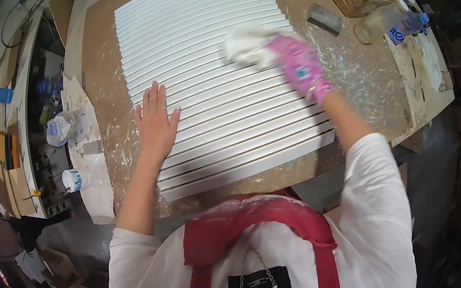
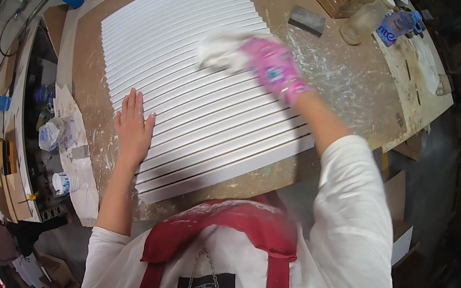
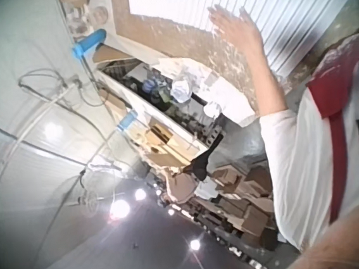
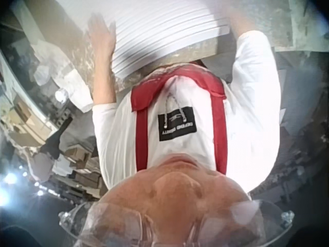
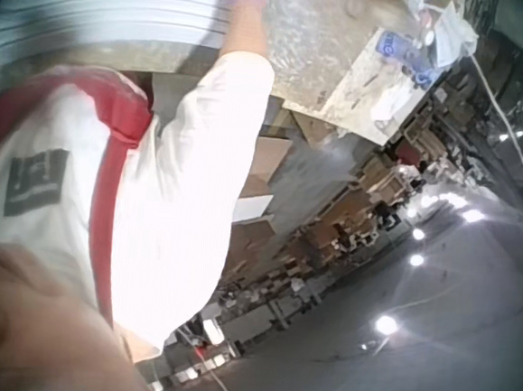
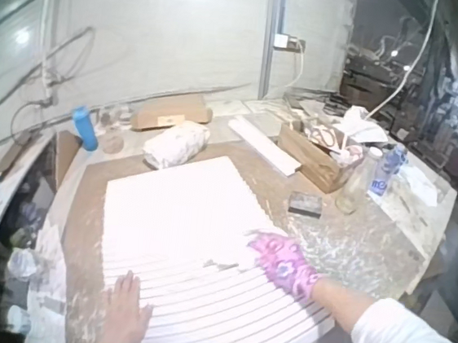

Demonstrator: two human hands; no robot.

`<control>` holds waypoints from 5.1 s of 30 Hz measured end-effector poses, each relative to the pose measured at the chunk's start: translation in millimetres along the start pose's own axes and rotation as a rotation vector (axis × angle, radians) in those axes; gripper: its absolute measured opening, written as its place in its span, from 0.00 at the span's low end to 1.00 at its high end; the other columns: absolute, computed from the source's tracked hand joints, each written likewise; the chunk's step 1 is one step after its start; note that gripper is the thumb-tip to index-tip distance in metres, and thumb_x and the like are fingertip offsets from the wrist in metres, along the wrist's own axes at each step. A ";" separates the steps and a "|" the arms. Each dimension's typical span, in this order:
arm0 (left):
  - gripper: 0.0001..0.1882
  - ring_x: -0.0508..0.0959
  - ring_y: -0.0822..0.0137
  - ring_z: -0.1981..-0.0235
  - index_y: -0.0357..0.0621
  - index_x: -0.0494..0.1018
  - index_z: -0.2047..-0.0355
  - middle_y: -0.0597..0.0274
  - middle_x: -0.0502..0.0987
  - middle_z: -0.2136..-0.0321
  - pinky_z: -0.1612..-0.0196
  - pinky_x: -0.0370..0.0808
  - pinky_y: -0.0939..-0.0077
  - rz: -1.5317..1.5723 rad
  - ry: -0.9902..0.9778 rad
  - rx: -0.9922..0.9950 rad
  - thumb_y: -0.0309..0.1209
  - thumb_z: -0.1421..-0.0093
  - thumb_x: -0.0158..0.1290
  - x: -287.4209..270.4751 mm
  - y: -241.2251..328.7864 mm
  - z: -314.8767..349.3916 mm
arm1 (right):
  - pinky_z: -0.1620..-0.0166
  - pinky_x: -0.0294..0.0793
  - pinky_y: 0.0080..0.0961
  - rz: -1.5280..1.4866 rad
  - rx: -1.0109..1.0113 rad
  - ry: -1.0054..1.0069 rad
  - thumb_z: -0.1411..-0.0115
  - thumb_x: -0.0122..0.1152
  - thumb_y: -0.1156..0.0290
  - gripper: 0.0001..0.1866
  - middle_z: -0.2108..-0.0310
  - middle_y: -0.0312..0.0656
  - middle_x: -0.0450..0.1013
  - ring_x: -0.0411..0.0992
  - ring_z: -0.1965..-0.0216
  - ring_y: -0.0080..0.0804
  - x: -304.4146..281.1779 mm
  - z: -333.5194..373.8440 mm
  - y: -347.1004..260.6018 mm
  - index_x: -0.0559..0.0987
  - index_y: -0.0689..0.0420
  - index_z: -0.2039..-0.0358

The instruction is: The person cleans a set of white furniture slats on a workbench by wiping them with a cloth, applying a liquid from a bottle to the cloth, and using a sanding block to smooth the surfaces.

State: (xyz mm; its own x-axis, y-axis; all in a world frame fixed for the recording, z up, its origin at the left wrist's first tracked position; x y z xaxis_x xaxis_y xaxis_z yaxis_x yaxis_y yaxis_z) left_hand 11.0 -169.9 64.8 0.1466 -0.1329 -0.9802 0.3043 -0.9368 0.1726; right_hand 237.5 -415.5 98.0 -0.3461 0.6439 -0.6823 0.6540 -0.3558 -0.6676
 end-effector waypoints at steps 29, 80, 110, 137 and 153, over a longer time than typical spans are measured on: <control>0.18 0.75 0.51 0.55 0.40 0.71 0.51 0.47 0.75 0.55 0.50 0.71 0.64 0.582 0.450 -0.075 0.27 0.37 0.38 -87.4 -35.3 -38.1 | 0.38 0.55 0.44 0.653 -0.085 -0.141 0.38 0.50 0.55 0.29 0.40 0.54 0.60 0.56 0.39 0.53 29.7 39.0 -29.7 0.64 0.59 0.41; 0.19 0.70 0.52 0.44 0.33 0.70 0.48 0.44 0.73 0.49 0.41 0.65 0.65 0.598 0.401 -0.216 0.26 0.39 0.45 -69.2 -104.3 -151.0 | 0.36 0.51 0.44 0.660 -0.120 -0.063 0.39 0.53 0.56 0.29 0.38 0.50 0.60 0.56 0.38 0.49 19.0 -55.6 6.2 0.66 0.57 0.41; 0.27 0.65 0.48 0.44 0.43 0.64 0.42 0.50 0.62 0.40 0.45 0.61 0.47 -0.051 0.168 -0.070 0.44 0.37 0.47 22.1 -75.3 -224.3 | 0.36 0.50 0.48 0.701 -0.120 -0.034 0.38 0.52 0.59 0.28 0.39 0.50 0.59 0.56 0.37 0.51 50.1 -102.8 25.6 0.63 0.56 0.40; 0.18 0.75 0.50 0.56 0.40 0.73 0.57 0.51 0.76 0.58 0.54 0.71 0.56 0.284 0.334 0.209 0.40 0.37 0.44 -27.2 -19.6 -318.8 | 0.36 0.52 0.46 0.748 -0.296 0.099 0.40 0.53 0.58 0.29 0.38 0.51 0.59 0.57 0.38 0.49 56.1 -207.5 26.2 0.65 0.56 0.40; 0.17 0.78 0.50 0.63 0.37 0.73 0.58 0.48 0.78 0.63 0.59 0.74 0.56 0.126 0.312 -0.295 0.37 0.35 0.42 -38.5 -208.3 -268.1 | 0.37 0.56 0.41 0.587 -0.173 0.044 0.35 0.46 0.52 0.30 0.38 0.51 0.59 0.59 0.38 0.49 78.0 -247.3 69.4 0.63 0.57 0.39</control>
State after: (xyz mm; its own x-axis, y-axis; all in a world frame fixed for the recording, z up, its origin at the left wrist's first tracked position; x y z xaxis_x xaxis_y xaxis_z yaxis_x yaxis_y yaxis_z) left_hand 194.3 117.2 92.6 0.4629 -0.0942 -0.8814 0.5142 -0.7814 0.3535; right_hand 422.3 -222.4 72.1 0.1308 0.4020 -0.9062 0.8280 -0.5470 -0.1232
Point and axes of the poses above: each hand's wrist, its own z-axis away from the middle knuckle, its own x-axis out of the palm, y = z × x, the point moved 8 cm from there along -z, towards the middle knuckle
